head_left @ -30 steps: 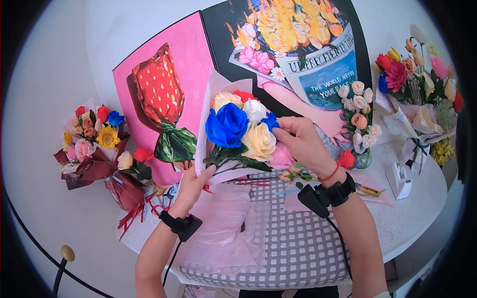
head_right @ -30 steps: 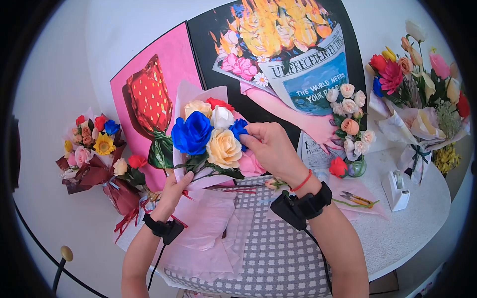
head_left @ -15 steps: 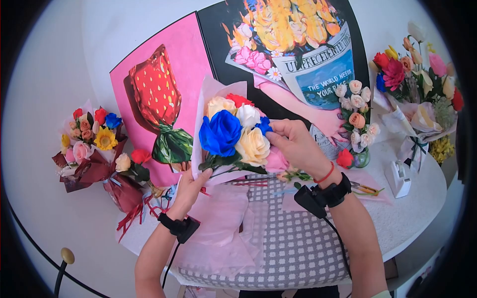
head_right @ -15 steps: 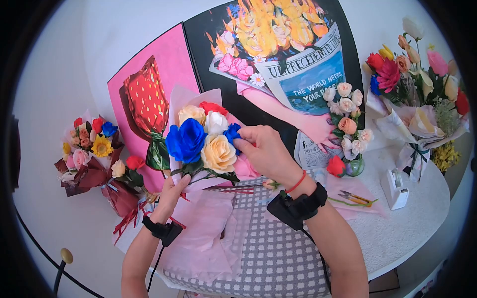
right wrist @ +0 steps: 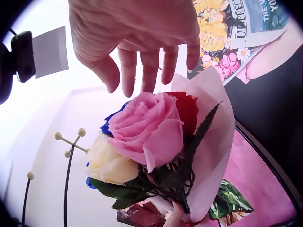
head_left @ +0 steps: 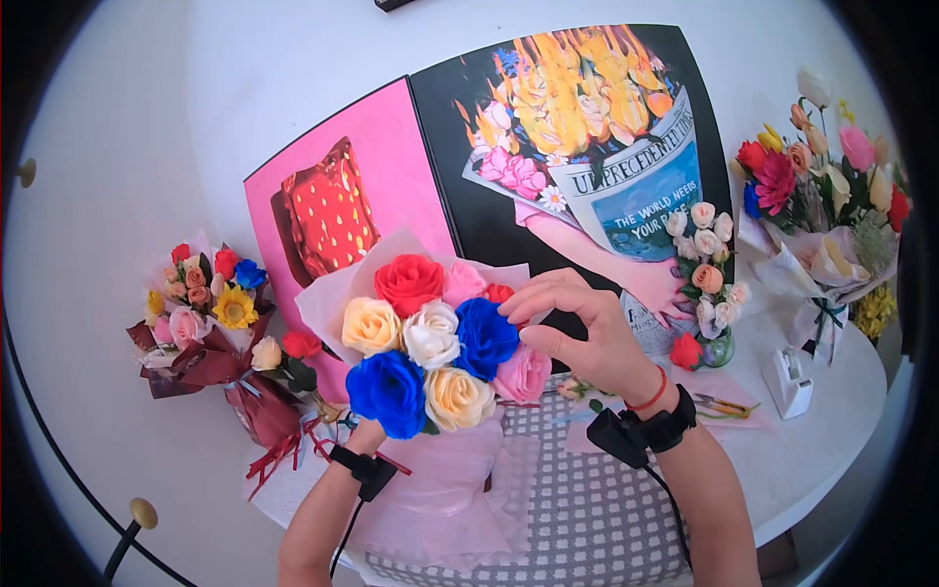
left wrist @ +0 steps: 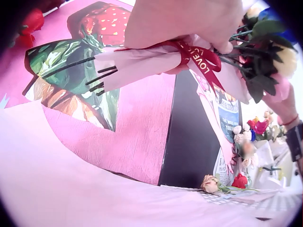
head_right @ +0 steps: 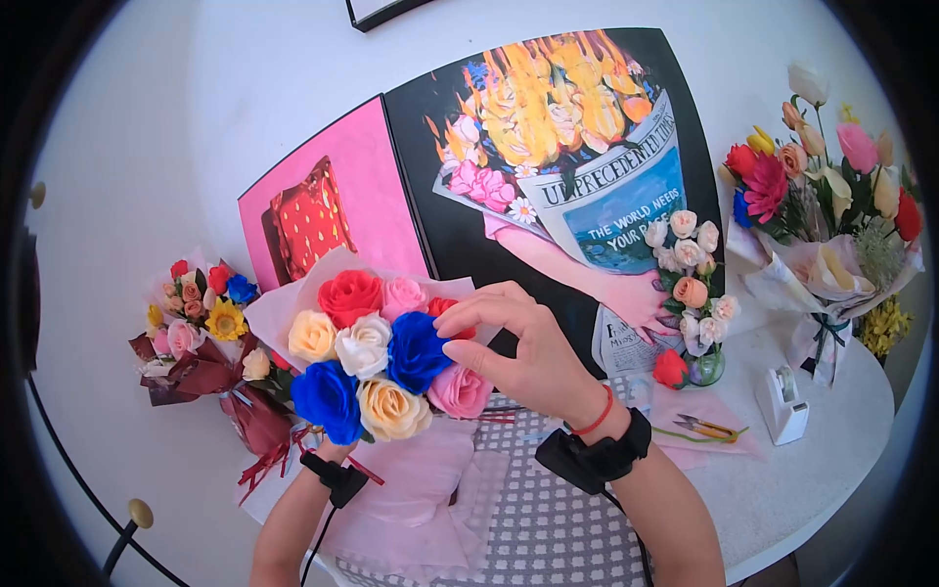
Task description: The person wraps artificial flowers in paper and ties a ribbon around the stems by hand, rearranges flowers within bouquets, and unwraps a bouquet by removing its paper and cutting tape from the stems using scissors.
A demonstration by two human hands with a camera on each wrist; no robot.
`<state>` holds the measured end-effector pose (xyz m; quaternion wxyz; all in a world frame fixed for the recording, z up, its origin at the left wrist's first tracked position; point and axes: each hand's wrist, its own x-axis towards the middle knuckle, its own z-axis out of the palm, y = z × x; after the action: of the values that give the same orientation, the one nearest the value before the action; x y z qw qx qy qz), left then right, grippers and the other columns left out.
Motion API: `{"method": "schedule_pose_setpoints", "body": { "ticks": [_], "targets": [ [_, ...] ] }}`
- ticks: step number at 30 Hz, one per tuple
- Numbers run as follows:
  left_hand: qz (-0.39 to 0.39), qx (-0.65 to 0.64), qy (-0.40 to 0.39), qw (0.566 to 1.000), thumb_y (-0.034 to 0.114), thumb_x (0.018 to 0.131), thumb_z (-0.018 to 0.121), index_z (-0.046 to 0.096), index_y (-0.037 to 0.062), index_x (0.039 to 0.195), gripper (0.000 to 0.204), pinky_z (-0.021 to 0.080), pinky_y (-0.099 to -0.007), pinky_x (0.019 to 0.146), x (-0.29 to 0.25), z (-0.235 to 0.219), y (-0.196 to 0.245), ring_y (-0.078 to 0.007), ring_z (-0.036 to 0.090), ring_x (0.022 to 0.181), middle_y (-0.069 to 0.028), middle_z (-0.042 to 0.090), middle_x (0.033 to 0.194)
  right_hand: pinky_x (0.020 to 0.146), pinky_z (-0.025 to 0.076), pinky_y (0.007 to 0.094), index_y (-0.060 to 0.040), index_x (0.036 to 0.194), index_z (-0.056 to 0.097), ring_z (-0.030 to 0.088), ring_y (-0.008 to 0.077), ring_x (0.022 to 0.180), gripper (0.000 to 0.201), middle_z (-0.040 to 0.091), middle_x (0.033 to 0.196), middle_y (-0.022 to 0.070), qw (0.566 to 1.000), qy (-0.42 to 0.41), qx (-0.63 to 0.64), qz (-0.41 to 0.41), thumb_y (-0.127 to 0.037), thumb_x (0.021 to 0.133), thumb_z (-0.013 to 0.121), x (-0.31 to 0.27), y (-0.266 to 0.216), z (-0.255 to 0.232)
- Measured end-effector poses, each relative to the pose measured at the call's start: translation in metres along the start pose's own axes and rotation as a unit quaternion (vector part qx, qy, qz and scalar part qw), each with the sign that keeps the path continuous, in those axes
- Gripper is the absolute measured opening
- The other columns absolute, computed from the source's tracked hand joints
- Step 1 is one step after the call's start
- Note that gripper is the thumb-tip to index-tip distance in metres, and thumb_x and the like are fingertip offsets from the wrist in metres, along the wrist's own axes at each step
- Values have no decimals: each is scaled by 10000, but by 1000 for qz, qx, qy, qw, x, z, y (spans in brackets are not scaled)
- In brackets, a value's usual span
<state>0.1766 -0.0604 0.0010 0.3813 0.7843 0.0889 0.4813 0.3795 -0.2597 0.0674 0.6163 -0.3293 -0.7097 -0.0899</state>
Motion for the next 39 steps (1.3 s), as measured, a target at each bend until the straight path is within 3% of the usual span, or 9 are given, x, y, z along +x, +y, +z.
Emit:
{"method": "schedule_pose_setpoints", "body": {
  "ticks": [12, 16, 18, 20, 24, 32, 33, 36, 39],
  "targets": [
    [-57, -79, -4, 995, 252, 858, 558, 472, 63, 1155, 363, 394, -296, 819, 8, 4, -10, -123, 482, 973, -20, 526, 1088, 850, 387, 330, -61, 865, 640, 524, 204, 947, 192, 618, 971, 50, 985, -44, -147, -84, -68, 679, 684, 1, -16, 10],
    [-82, -107, -3, 991, 266, 863, 551, 450, 70, 1182, 388, 387, -307, 841, -4, -5, -14, -129, 472, 1004, -17, 511, 1119, 695, 434, 283, -45, 877, 629, 565, 179, 776, 150, 628, 871, 52, 992, 72, -69, -71, -67, 730, 645, 2, -9, 9],
    [-92, -120, -1, 988, 273, 866, 547, 438, 74, 1196, 401, 384, -312, 853, 3, 1, -18, -132, 467, 1020, -16, 503, 1134, 643, 442, 231, -15, 875, 620, 566, 110, 702, 99, 629, 821, 42, 980, 163, 51, 104, -52, 786, 598, -2, 3, 9],
    [-101, -134, -1, 986, 279, 868, 543, 427, 77, 1209, 413, 381, -317, 864, 7, 3, -18, -135, 462, 1036, -15, 496, 1149, 628, 444, 208, -1, 901, 607, 557, 72, 670, 107, 619, 773, 37, 975, 178, 72, 107, -54, 820, 563, -6, 23, 9],
    [-109, -164, 0, 980, 293, 873, 536, 404, 85, 1236, 439, 374, -328, 887, -1, 3, -26, -141, 451, 1067, -13, 481, 1180, 636, 465, 238, -2, 990, 563, 574, 119, 703, 249, 612, 839, 83, 974, 77, 20, 212, -95, 767, 626, -20, 53, 12],
    [-109, -275, -63, 953, 441, 862, 495, 345, 133, 1285, 544, 367, -368, 934, -1, 66, 18, -152, 420, 1146, 7, 430, 1258, 738, 449, 343, -16, 1077, 513, 557, 289, 856, 463, 572, 986, 148, 994, -63, -46, 77, -277, 729, 670, -28, 38, 43],
    [-126, -298, -53, 945, 462, 866, 465, 367, 87, 1266, 558, 366, -360, 950, -2, 74, 21, -171, 432, 1142, -32, 457, 1231, 738, 452, 338, -16, 1137, 470, 572, 255, 817, 501, 565, 996, 154, 958, -193, 20, 213, -273, 750, 659, -22, 29, 37],
    [-178, -400, -44, 898, 311, 901, 494, 381, 43, 1230, 439, 407, -299, 885, 1, 96, 46, -146, 494, 1039, -70, 478, 1179, 733, 456, 318, -14, 1165, 431, 577, 204, 797, 521, 566, 978, 130, 966, -99, 106, 212, -271, 769, 651, -37, 49, 53],
    [-202, -274, -81, 937, 399, 904, 446, 444, 14, 1165, 466, 408, -296, 851, 7, 89, 59, -147, 513, 986, -81, 533, 1110, 740, 461, 288, -1, 1178, 419, 559, 137, 859, 445, 567, 985, 68, 943, -118, 174, 259, -178, 813, 602, -35, 53, 42]
  ]
}}
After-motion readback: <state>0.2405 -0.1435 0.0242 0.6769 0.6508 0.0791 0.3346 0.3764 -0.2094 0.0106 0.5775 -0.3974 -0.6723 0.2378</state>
